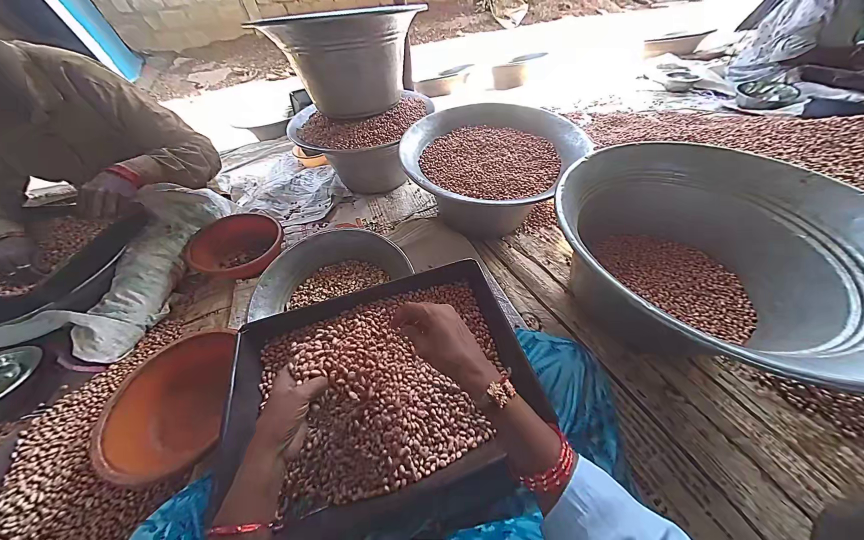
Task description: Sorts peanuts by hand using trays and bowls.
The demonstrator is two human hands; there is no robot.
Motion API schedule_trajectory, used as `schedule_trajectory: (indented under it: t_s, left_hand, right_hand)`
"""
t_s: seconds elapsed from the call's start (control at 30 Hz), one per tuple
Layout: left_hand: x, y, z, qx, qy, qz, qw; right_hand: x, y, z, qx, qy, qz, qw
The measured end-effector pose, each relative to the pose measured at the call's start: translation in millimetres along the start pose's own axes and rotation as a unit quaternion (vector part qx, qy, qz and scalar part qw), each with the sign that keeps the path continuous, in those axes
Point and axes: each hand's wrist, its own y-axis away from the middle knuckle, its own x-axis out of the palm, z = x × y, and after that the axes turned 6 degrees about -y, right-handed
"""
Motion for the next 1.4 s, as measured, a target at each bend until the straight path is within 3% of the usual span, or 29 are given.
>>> schedule_trajectory:
  t_s: [0.13, 0.2, 0.43, 0.6, 0.67, 0.73, 0.77, 0.87, 0.93, 1.0, 1.07, 1.17, 1.27, 1.33, 1.4]
  left_hand:
    - [-31.2, -13.2, -0.5, 0.193, -0.148, 0.067, 0.968]
    - [-40.3, -16.4, -0.8, 0.260, -0.216, 0.058, 0.939]
    - [-49.1, -9.6, 2.1, 0.309, -0.377, 0.018, 0.873]
    - [-37.6, 4.4, 8.0, 0.292, -0.415, 0.036, 0.861]
    - [-32.2, 7.2, 10.9, 0.291, -0.408, 0.054, 0.864]
    - [-29.0, 7.0, 13.0, 0.293, -0.398, 0.067, 0.867]
    - [-28.9, 5.3, 12.3, 0.295, -0.399, 0.064, 0.866]
    - [-36.2, -10.6, 8.8, 0.269, -0.450, 0.030, 0.851]
    - [-43.6, -30.2, 9.2, 0.207, -0.523, 0.000, 0.827]
    - [-42.3, -48.6, 10.2, 0.139, -0.577, -0.007, 0.805]
    - [-28.7, -58.4, 11.2, 0.102, -0.608, 0.004, 0.788]
    - [6.4, -53.8, 6.9, 0.096, -0.639, 0.035, 0.762]
    - [32.2, -45.5, 2.6, 0.069, -0.608, 0.093, 0.785]
    - [33.6, -46.5, 6.6, 0.068, -0.500, 0.132, 0.853]
    - [27.4, -45.5, 15.7, 0.071, -0.297, 0.145, 0.941]
  right_hand:
    - [-28.3, 19.1, -18.2, 0.129, 0.128, 0.025, 0.983]
    - [-26.5, 29.1, -26.0, 0.171, 0.160, 0.059, 0.970]
    - [-1.2, 39.7, -45.4, 0.203, 0.199, 0.086, 0.955]
    - [-6.0, 38.7, -31.5, 0.170, 0.170, 0.133, 0.962]
    - [-11.7, 44.5, -22.9, 0.051, -0.004, 0.170, 0.984]
    - [-12.2, 47.2, -17.4, -0.039, -0.212, 0.216, 0.952]
    - [-14.5, 47.2, -15.5, -0.053, -0.228, 0.207, 0.950]
    - [-25.7, 42.8, -26.7, 0.045, -0.017, 0.071, 0.996]
    - [-26.9, 30.1, -47.2, 0.150, 0.084, 0.001, 0.985]
    - [-24.0, 15.4, -59.2, 0.209, 0.134, -0.019, 0.968]
    - [-9.8, 1.3, -60.7, 0.216, 0.185, -0.015, 0.959]
    - [24.8, -16.6, -46.2, 0.205, 0.230, 0.012, 0.951]
    - [56.0, -21.8, -23.4, 0.181, 0.180, 0.061, 0.965]
    - [62.6, -21.6, -10.5, 0.181, 0.106, 0.085, 0.974]
    - [60.4, -18.5, -0.9, 0.155, 0.020, 0.098, 0.983]
